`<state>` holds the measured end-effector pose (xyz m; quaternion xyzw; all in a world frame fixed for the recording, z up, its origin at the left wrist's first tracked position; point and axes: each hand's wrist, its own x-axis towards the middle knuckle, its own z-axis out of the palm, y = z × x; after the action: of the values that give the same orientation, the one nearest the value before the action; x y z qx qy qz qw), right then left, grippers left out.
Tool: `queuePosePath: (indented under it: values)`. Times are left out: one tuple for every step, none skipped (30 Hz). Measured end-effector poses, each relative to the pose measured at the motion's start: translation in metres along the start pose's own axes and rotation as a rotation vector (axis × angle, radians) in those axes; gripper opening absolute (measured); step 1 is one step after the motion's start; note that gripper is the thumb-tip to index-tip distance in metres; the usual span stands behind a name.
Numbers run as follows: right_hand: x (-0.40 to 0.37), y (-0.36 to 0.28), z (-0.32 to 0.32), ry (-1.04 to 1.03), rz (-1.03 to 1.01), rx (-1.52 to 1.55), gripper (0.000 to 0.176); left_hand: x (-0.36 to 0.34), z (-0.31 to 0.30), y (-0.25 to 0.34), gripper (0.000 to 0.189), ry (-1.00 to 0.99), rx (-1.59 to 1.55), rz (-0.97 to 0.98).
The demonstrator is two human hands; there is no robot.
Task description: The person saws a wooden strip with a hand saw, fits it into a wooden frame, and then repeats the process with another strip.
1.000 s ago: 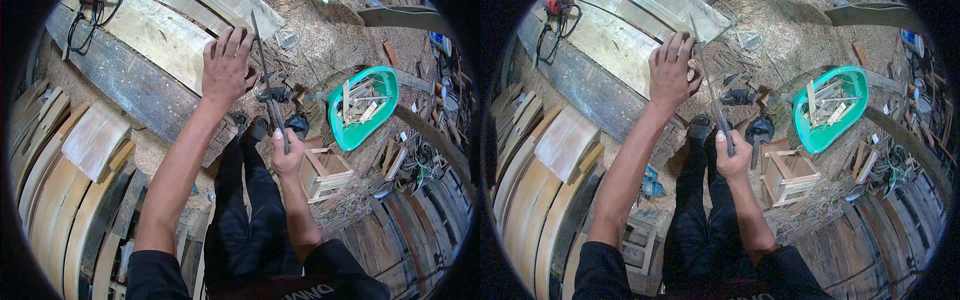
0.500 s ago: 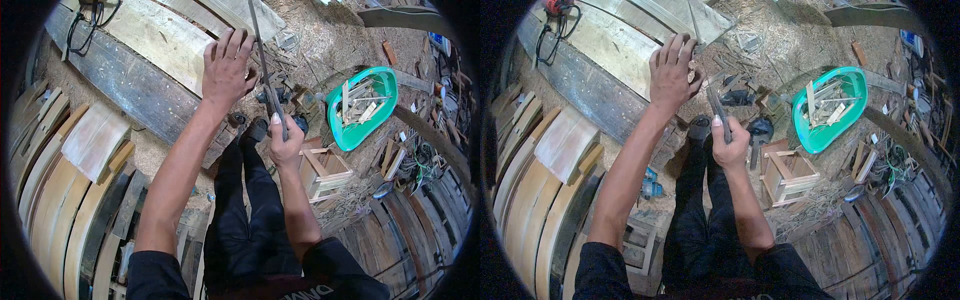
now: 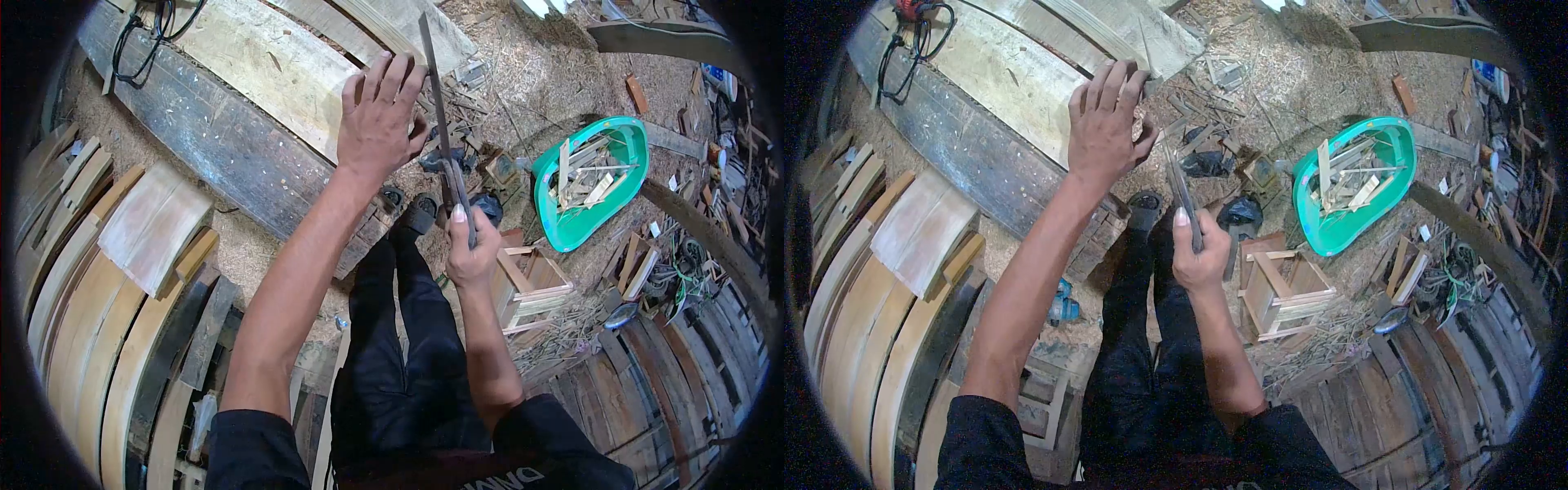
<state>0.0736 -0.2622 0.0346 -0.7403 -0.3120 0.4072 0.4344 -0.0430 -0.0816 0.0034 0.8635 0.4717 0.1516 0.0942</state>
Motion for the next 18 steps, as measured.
queuePosePath:
  values:
    - [0.007,-0.005,0.003,0.005,0.002,0.002,0.038,0.0,0.0,0.001,0.076,0.008,-0.004,0.006]
    - [0.013,-0.009,0.006,0.009,0.004,0.004,0.038,0.0,0.001,0.0,0.076,0.014,-0.007,0.01]
    - [0.017,-0.011,0.008,0.01,0.027,-0.011,0.038,-0.001,0.001,0.0,0.077,0.022,-0.008,0.013]
    - [0.014,-0.012,0.007,0.011,0.025,-0.019,0.038,0.0,0.0,0.0,0.077,0.015,-0.011,0.01]
    - [0.009,-0.012,0.006,0.013,0.022,-0.027,0.038,0.001,-0.001,0.0,0.077,0.008,-0.015,0.007]
    - [0.003,-0.013,0.004,0.016,0.025,-0.037,0.038,0.0,-0.002,0.001,0.077,-0.002,-0.021,0.004]
    - [0.001,-0.012,0.003,0.015,0.015,-0.04,0.038,0.001,-0.002,0.0,0.077,0.001,-0.015,0.006]
    - [0.001,-0.01,0.001,0.01,0.003,-0.043,0.038,0.002,-0.002,-0.001,0.078,0.005,-0.006,0.005]
    - [0.0,-0.012,0.0,0.008,0.0,-0.049,0.037,0.0,-0.001,0.001,0.078,0.002,-0.004,0.005]
    - [0.005,-0.012,0.001,0.009,0.008,-0.04,0.037,0.0,0.0,0.001,0.078,0.007,-0.013,0.01]
    - [0.015,-0.011,0.005,0.006,0.016,-0.03,0.037,0.0,0.0,0.0,0.078,0.011,-0.02,0.011]
    - [0.02,-0.012,0.008,0.001,0.024,-0.02,0.037,-0.001,0.0,0.0,0.078,0.016,-0.025,0.012]
    - [0.018,-0.005,0.01,0.008,0.003,0.021,0.037,0.0,0.0,-0.001,0.078,0.014,-0.028,0.011]
    - [0.012,-0.007,0.009,0.013,0.009,0.014,0.037,0.0,0.0,-0.001,0.078,0.012,-0.031,0.009]
    - [0.002,-0.012,0.005,0.021,0.022,0.003,0.037,-0.001,-0.001,0.0,0.078,0.005,-0.039,0.007]
    - [-0.003,-0.016,0.002,0.027,0.025,-0.007,0.037,0.0,-0.002,0.0,0.078,0.007,-0.031,0.009]
    - [-0.004,-0.011,0.002,0.02,0.026,0.014,0.037,0.001,-0.002,-0.001,0.078,0.009,-0.021,0.007]
    - [0.001,-0.012,0.002,0.015,0.035,0.001,0.037,0.0,-0.002,0.0,0.078,0.003,-0.016,0.008]
